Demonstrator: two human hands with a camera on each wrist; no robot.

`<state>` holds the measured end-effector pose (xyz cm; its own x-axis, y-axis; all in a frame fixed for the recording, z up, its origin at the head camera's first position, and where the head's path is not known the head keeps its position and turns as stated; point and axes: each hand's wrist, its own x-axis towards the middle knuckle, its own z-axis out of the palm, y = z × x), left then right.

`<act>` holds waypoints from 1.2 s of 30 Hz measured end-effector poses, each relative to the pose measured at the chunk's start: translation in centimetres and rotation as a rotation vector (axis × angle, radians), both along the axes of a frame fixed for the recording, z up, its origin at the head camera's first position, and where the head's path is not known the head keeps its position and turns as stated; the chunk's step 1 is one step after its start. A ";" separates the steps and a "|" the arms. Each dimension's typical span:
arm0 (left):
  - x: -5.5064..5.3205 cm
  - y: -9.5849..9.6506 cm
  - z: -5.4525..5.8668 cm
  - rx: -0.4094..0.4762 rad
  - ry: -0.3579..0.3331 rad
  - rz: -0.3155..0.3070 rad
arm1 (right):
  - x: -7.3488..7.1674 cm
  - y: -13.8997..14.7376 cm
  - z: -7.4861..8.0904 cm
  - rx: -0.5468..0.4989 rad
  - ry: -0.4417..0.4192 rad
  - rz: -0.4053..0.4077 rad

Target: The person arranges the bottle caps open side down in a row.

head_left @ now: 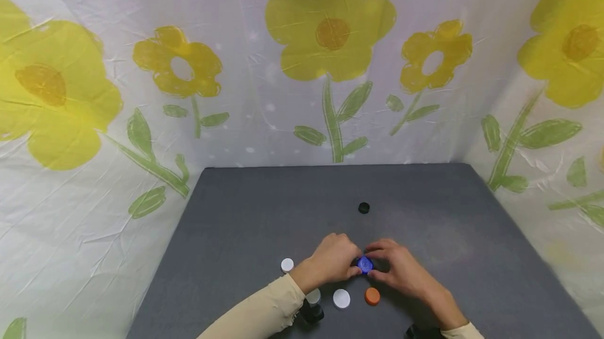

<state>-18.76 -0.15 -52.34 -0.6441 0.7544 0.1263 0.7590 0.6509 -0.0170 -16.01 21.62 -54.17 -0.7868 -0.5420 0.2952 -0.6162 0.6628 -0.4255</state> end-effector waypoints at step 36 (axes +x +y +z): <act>-4.1 0.3 3.3 -0.020 0.151 0.161 | -5.2 0.6 2.8 0.041 0.195 -0.200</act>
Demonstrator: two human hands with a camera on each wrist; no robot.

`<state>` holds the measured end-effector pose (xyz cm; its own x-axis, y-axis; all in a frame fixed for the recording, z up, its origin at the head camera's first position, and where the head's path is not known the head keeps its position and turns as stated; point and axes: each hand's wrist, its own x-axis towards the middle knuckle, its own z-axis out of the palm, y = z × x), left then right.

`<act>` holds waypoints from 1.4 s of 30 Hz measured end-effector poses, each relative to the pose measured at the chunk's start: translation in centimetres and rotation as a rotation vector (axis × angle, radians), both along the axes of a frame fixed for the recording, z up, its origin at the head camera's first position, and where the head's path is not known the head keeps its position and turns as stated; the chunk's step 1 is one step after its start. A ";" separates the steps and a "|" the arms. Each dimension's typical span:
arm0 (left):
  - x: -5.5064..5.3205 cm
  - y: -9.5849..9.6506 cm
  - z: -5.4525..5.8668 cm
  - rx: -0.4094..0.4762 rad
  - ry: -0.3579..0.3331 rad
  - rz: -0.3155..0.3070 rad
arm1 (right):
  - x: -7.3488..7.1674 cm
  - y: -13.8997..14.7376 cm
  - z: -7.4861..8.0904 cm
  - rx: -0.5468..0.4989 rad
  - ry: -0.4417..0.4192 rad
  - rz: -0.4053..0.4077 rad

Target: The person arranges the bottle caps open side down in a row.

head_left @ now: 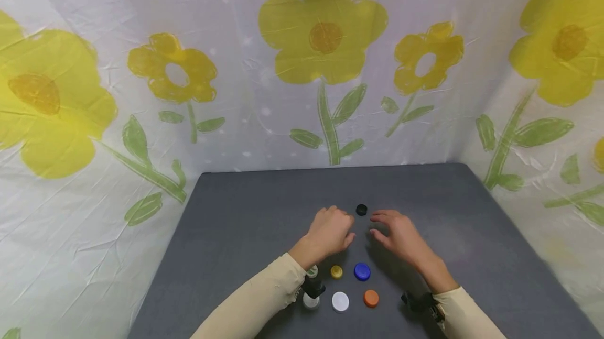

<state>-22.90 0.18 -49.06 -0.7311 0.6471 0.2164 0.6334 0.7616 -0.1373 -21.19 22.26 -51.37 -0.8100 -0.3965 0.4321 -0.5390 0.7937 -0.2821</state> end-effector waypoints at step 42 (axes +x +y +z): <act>-8.9 4.9 -4.2 0.057 -0.301 0.225 | -8.7 0.4 -2.9 0.020 -0.226 -0.058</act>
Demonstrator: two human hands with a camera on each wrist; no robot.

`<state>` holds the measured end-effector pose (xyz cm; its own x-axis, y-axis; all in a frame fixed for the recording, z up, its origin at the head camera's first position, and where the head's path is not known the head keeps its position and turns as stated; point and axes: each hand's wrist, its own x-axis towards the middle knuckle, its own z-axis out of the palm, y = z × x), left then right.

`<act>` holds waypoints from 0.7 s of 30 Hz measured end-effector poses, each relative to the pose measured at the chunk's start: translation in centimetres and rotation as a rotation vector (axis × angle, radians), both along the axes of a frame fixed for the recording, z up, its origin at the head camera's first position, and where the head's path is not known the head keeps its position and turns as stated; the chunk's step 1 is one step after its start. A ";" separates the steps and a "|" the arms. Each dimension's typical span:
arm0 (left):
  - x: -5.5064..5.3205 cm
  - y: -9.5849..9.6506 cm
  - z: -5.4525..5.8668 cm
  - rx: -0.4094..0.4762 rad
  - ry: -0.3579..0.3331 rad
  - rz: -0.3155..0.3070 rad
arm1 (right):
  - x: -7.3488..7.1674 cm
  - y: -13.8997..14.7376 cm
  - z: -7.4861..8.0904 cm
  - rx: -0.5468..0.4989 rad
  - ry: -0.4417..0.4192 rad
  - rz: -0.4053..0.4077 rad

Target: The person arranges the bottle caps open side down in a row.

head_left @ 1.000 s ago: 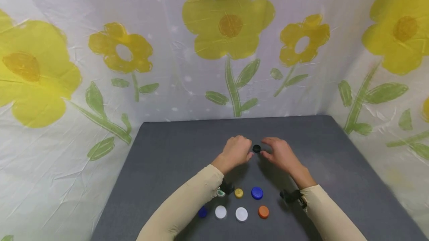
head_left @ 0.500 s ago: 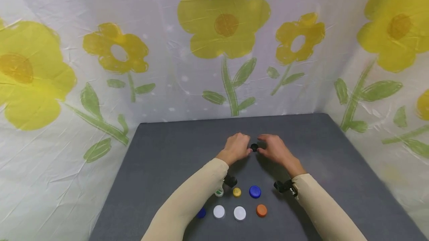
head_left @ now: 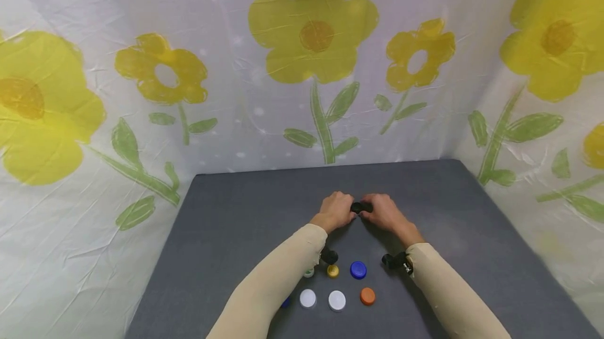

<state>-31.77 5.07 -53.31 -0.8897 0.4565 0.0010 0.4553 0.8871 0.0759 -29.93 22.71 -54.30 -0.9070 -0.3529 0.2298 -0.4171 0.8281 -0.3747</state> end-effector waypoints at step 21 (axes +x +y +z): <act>1.2 -1.2 1.1 0.106 0.073 -0.057 | 1.8 -0.5 1.1 -0.044 0.002 0.024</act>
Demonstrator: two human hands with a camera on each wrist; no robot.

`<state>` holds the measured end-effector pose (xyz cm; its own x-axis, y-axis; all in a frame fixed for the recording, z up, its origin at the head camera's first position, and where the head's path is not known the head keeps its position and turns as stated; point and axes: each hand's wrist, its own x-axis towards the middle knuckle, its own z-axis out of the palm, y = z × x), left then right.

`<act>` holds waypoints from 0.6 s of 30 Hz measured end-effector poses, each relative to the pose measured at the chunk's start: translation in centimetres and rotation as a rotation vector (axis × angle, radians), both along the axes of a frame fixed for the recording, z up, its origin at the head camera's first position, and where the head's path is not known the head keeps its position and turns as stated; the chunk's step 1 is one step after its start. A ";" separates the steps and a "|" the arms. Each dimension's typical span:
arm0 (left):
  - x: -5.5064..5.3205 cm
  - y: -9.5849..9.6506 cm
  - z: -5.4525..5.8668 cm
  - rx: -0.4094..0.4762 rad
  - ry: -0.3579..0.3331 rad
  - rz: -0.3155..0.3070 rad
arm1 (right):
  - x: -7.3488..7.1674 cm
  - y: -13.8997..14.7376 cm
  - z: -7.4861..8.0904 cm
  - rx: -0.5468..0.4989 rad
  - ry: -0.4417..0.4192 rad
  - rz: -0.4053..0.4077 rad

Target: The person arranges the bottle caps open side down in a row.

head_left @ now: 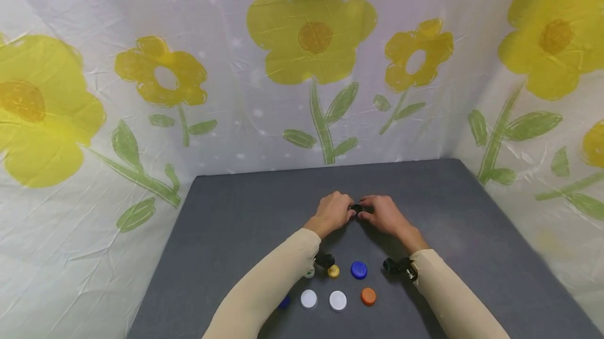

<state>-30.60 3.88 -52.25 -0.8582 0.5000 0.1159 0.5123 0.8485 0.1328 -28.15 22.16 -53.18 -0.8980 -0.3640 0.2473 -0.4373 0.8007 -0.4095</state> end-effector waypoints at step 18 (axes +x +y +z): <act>3.5 -1.9 3.9 0.013 0.063 -0.089 | 3.7 -0.8 2.5 -0.063 0.114 0.030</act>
<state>-27.09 1.98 -48.32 -0.8014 0.5719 0.1752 0.5931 0.7978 0.1086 -24.46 21.35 -50.69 -0.8515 -0.3711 0.3704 -0.5076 0.7604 -0.4051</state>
